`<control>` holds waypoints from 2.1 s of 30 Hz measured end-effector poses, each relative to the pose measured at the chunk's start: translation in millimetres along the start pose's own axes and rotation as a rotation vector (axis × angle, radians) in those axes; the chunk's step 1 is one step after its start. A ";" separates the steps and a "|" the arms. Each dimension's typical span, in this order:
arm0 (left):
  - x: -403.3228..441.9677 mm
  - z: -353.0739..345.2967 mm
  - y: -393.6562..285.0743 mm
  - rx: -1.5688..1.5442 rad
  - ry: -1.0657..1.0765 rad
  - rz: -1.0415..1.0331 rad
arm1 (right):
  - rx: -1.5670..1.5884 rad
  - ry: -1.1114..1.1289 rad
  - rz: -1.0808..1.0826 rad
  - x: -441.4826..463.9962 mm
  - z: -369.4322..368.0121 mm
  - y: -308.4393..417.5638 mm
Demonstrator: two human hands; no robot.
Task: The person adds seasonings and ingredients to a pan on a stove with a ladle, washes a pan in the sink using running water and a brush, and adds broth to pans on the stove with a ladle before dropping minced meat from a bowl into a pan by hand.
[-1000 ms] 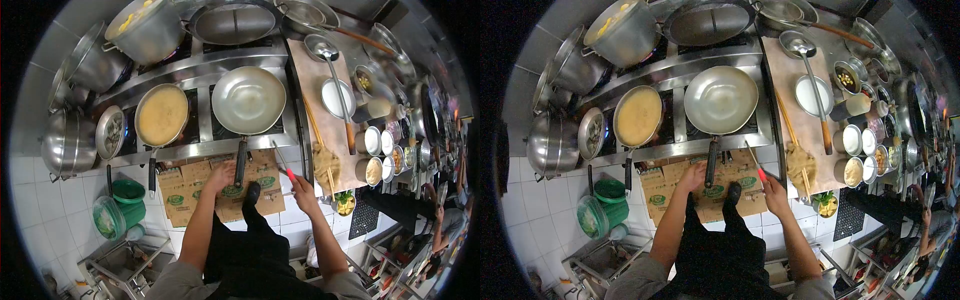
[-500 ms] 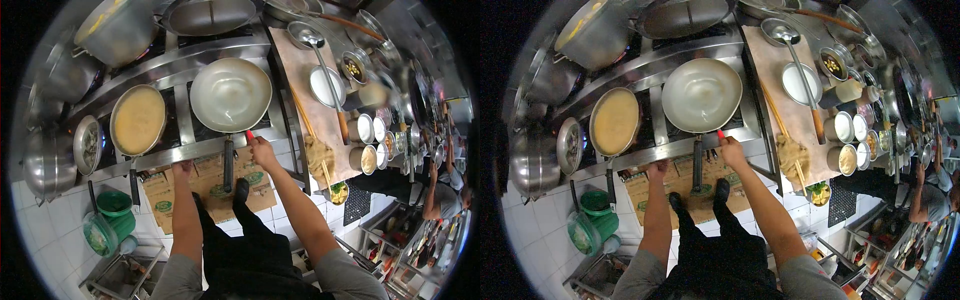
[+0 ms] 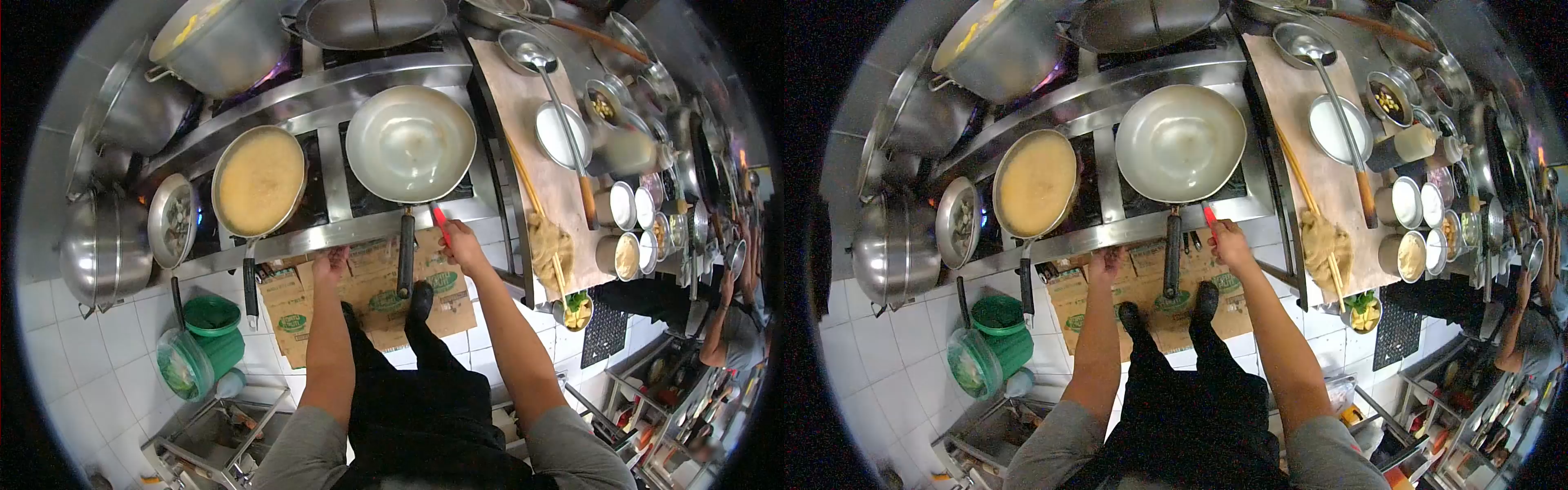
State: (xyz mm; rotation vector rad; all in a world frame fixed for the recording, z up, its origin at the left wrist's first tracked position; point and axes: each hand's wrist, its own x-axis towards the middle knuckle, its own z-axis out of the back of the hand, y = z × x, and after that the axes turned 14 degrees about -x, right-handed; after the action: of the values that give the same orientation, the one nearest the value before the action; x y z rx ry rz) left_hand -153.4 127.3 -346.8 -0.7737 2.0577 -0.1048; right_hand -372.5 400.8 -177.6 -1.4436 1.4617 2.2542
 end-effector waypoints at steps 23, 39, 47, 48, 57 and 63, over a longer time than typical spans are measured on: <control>2.5 -0.3 15.2 0.038 0.123 -0.010 | 0.084 0.056 0.027 -17.2 18.8 -26.4; 47.8 39.6 11.2 -0.023 0.319 0.072 | 0.070 0.068 0.022 -15.4 20.1 -24.3; 34.4 28.0 16.5 0.023 0.107 -0.016 | 0.074 0.082 0.042 -11.7 21.6 -29.5; 34.2 26.8 15.4 -0.008 0.110 0.006 | 0.063 0.081 0.034 -11.4 22.0 -29.7; 52.7 63.3 45.2 -0.039 0.778 0.216 | 0.046 -0.003 0.042 -21.8 19.2 -13.9; 44.4 3.3 142.0 -0.004 0.133 0.239 | 0.011 -0.003 0.032 -12.4 17.3 -12.7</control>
State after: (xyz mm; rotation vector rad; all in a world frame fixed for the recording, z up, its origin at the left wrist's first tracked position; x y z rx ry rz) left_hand -236.9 216.7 -431.4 -0.5297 2.2613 -0.0187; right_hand -370.4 425.4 -175.2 -1.4241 1.5043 2.2623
